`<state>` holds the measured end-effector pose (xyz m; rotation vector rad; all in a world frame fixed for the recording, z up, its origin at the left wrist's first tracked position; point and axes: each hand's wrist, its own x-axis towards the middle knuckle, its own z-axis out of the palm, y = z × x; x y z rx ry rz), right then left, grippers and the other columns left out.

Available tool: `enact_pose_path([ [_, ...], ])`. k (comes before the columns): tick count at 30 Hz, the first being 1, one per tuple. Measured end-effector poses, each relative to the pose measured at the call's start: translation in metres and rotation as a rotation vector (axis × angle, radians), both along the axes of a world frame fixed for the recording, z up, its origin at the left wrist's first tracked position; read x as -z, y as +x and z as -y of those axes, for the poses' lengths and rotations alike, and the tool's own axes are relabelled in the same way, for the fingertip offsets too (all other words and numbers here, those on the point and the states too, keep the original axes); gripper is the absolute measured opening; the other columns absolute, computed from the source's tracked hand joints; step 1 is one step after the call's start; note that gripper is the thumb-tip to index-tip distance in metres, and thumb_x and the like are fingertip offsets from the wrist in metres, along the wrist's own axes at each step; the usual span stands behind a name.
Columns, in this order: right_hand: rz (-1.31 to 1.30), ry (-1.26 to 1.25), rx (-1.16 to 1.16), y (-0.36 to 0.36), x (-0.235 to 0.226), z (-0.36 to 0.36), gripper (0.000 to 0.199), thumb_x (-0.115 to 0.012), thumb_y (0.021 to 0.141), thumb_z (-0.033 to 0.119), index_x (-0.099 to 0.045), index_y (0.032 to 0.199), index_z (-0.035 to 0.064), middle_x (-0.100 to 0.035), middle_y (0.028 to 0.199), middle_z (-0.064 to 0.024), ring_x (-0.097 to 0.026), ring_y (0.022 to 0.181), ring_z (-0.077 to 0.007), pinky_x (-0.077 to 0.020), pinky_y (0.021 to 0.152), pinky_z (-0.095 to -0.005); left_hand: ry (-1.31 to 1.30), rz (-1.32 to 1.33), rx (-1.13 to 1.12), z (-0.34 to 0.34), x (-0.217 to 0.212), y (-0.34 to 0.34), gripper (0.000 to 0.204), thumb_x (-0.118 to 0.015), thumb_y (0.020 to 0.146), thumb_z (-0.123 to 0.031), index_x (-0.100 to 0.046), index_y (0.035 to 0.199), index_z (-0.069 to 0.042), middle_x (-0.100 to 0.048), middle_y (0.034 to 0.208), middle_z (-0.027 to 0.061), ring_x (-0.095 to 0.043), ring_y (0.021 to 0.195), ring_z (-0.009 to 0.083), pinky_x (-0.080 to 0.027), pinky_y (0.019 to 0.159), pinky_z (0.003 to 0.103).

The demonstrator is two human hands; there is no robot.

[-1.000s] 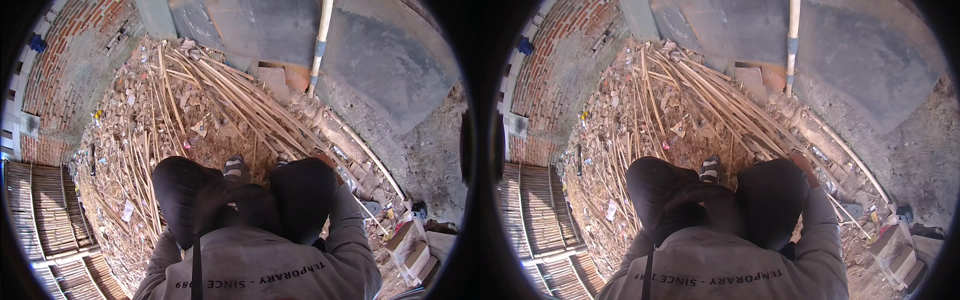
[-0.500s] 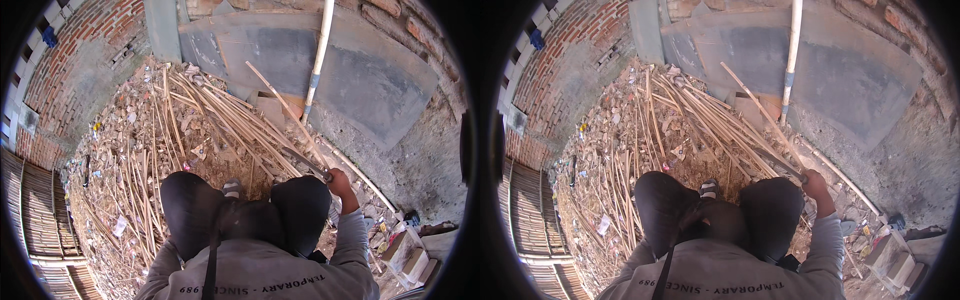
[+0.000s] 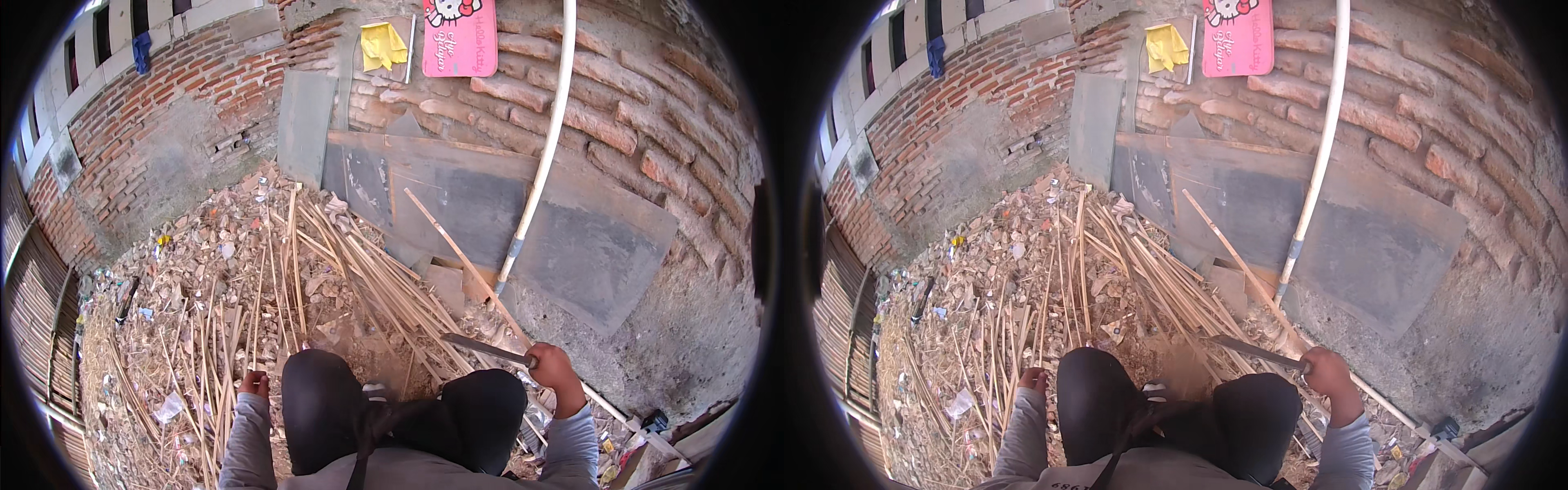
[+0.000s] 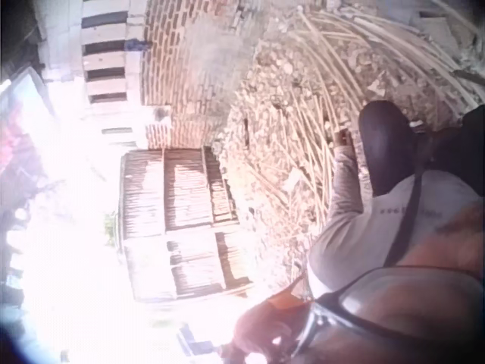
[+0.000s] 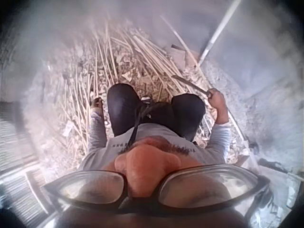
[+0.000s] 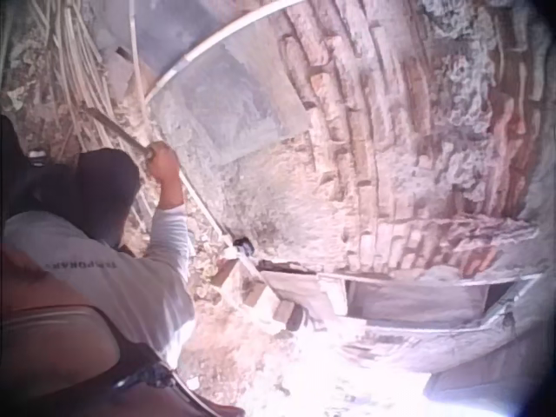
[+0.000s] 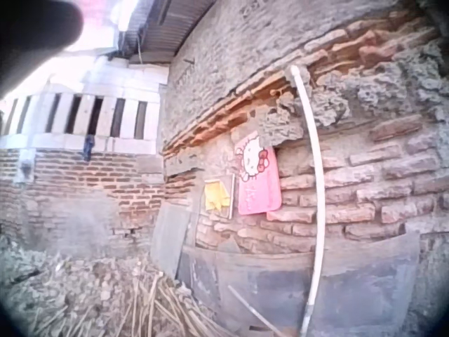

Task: The person scrapes a strip of bamboo using a knife while holding it by hand, repeatedly moving the blade along the length of the material.

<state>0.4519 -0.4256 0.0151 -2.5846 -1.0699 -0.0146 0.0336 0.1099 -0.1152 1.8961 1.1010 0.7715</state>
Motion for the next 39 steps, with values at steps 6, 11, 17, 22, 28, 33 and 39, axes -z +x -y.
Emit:
enact_pose_path([
  [6,0.051,-0.177,-0.138,-0.030,-0.069,-0.056,0.021,-0.066,0.065,0.011,-0.069,0.085,0.0152,-0.064,0.085,-0.0062,-0.064,0.085,-0.0289,-0.0518,0.073,-0.0412,0.854,0.078,0.248,0.045,-0.202,0.102,0.036,-0.069,0.075,-0.010,-0.058,0.109,-0.003,-0.055,0.115,0.0223,-0.055,0.104,0.0388,-0.045,0.090,0.045],
  [11,-0.054,-0.142,-0.256,-0.059,-0.109,-0.073,0.018,-0.067,0.066,0.014,-0.068,0.084,0.0128,-0.065,0.085,-0.0080,-0.063,0.082,-0.0312,-0.0501,0.069,-0.0418,1.034,0.102,0.409,0.069,-0.258,0.155,0.053,-0.075,0.068,-0.018,-0.056,0.115,-0.003,-0.048,0.126,0.0233,-0.049,0.114,0.0429,-0.040,0.096,0.051],
  [17,-0.252,-0.188,-0.441,-0.088,-0.138,-0.091,0.023,-0.066,0.066,0.013,-0.067,0.089,0.0121,-0.065,0.087,-0.0072,-0.063,0.086,-0.0303,-0.0501,0.074,-0.0405,1.088,-0.064,0.643,0.077,-0.273,0.155,0.067,-0.079,0.066,-0.030,-0.052,0.124,-0.008,-0.041,0.136,0.0206,-0.037,0.129,0.0419,-0.031,0.104,0.058],
  [22,-0.382,-0.293,-0.573,-0.112,-0.155,-0.109,0.029,-0.065,0.067,0.010,-0.066,0.096,0.0123,-0.065,0.091,-0.0077,-0.063,0.088,-0.0295,-0.0494,0.075,-0.0397,1.048,-0.173,0.705,0.068,-0.256,0.137,0.063,-0.075,0.073,-0.036,-0.052,0.126,-0.011,-0.043,0.137,0.0166,-0.035,0.132,0.0398,-0.026,0.108,0.060],
  [28,-0.492,-0.277,-0.726,-0.131,-0.160,-0.123,0.032,-0.065,0.069,0.010,-0.065,0.100,0.0100,-0.064,0.092,-0.0084,-0.062,0.089,-0.0284,-0.0485,0.076,-0.0387,1.075,-0.155,0.734,0.058,-0.246,0.114,0.054,-0.071,0.078,-0.039,-0.056,0.122,-0.011,-0.056,0.121,0.0136,-0.050,0.120,0.0323,-0.031,0.105,0.058],
  [33,-0.508,-0.304,-0.811,-0.144,-0.164,-0.131,0.029,-0.066,0.071,0.008,-0.065,0.100,0.0082,-0.064,0.094,-0.0063,-0.062,0.089,-0.0264,-0.0481,0.074,-0.0374,1.081,-0.166,0.849,0.053,-0.236,0.100,0.037,-0.065,0.083,-0.043,-0.063,0.101,-0.011,-0.066,0.087,0.0081,-0.064,0.088,0.0284,-0.046,0.088,0.047],
  [39,-0.209,-0.034,-0.688,-0.145,-0.198,-0.114,0.029,-0.077,0.068,0.016,-0.068,0.095,0.0107,-0.061,0.118,-0.0102,-0.060,0.105,-0.0295,-0.0488,0.086,-0.0369,0.884,-0.220,0.845,0.042,-0.225,0.073,0.039,-0.062,0.085,-0.046,-0.063,0.081,-0.007,-0.063,0.071,0.0127,-0.063,0.070,0.0358,-0.051,0.066,0.045],
])
